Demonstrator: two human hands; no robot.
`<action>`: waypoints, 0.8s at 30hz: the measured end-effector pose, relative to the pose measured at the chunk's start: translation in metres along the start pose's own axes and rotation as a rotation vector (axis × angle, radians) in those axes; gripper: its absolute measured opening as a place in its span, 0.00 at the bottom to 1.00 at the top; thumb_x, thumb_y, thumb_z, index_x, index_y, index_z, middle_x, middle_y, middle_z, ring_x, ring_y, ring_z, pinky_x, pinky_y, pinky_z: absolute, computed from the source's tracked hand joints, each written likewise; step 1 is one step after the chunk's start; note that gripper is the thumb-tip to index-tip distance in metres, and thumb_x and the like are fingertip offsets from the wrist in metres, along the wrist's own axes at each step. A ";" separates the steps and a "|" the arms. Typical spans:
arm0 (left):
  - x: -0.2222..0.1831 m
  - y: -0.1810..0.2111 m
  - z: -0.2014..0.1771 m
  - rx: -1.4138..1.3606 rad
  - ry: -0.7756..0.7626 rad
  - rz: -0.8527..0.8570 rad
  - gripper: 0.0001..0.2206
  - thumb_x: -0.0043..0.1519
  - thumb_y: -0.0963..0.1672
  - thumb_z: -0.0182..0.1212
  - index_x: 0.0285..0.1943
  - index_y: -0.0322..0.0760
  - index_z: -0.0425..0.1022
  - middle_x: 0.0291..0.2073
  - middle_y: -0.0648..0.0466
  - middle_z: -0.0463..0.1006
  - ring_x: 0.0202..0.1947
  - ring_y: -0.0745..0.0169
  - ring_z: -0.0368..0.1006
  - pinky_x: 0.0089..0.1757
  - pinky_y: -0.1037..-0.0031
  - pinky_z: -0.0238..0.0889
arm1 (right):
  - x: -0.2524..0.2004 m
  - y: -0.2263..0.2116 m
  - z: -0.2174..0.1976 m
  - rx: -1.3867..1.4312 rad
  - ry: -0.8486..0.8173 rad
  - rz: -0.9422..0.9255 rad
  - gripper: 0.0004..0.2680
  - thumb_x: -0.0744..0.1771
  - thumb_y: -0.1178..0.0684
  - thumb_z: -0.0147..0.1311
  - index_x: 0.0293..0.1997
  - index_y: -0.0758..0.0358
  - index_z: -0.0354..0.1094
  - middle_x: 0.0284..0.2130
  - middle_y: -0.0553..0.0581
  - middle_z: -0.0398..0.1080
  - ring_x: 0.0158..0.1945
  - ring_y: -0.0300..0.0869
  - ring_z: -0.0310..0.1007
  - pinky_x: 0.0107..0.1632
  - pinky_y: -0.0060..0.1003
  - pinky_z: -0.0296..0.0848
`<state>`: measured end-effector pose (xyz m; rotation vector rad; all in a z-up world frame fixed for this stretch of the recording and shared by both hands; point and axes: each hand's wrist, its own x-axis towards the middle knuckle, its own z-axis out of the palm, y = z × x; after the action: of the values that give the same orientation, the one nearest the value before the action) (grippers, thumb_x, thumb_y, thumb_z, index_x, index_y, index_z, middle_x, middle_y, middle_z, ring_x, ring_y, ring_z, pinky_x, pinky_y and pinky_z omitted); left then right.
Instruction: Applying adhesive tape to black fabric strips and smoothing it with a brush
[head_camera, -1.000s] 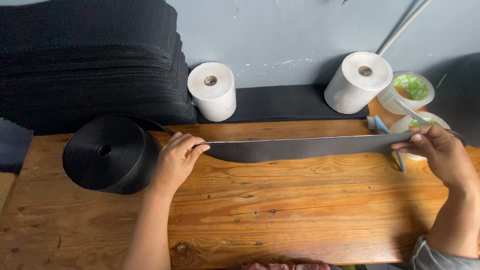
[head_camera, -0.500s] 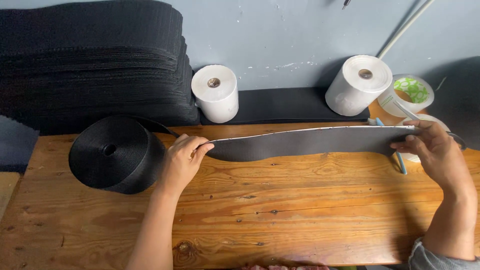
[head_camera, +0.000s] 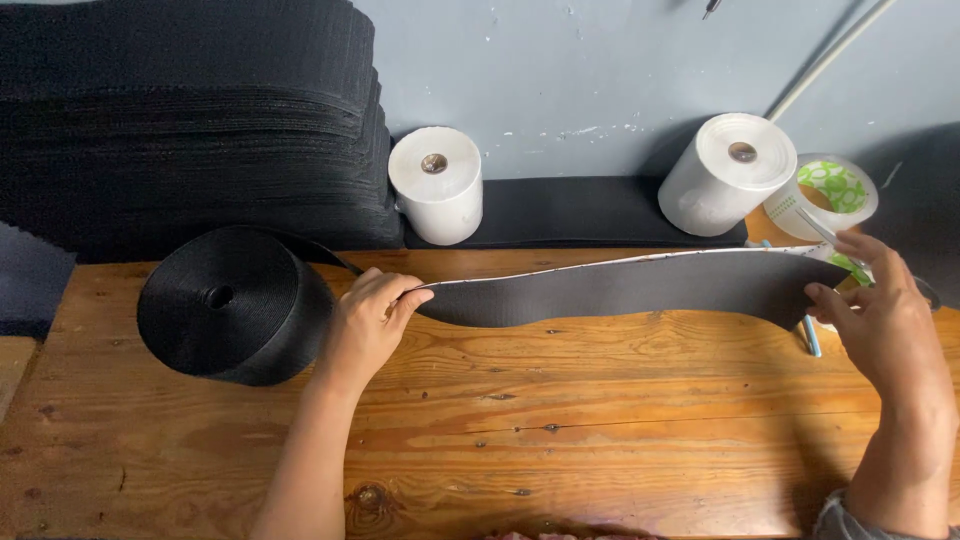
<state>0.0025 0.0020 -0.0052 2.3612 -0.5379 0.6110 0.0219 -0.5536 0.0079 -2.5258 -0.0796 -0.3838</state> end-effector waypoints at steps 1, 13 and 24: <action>0.002 0.000 -0.001 0.003 0.005 0.001 0.07 0.65 0.44 0.64 0.43 0.33 0.78 0.34 0.53 0.82 0.34 0.55 0.71 0.39 0.65 0.67 | -0.002 -0.017 -0.003 0.001 0.002 -0.005 0.21 0.67 0.65 0.59 0.69 0.72 0.59 0.69 0.70 0.63 0.32 0.54 0.76 0.43 0.44 0.68; -0.001 0.007 -0.002 -0.018 -0.016 -0.014 0.07 0.65 0.43 0.64 0.42 0.33 0.78 0.31 0.52 0.80 0.32 0.56 0.70 0.37 0.65 0.66 | -0.003 -0.188 0.048 -0.138 0.072 -0.666 0.18 0.67 0.59 0.60 0.64 0.68 0.64 0.64 0.70 0.64 0.67 0.61 0.65 0.72 0.52 0.63; 0.003 0.028 0.000 -0.044 -0.001 -0.082 0.06 0.64 0.45 0.65 0.37 0.39 0.79 0.24 0.50 0.79 0.29 0.50 0.76 0.29 0.65 0.72 | 0.012 -0.255 0.162 -0.021 0.035 -0.976 0.11 0.67 0.46 0.59 0.51 0.59 0.73 0.31 0.54 0.74 0.42 0.47 0.78 0.56 0.44 0.72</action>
<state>-0.0094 -0.0189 0.0099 2.3300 -0.4488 0.5550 0.0391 -0.2523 0.0198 -2.3248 -1.3117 -0.7872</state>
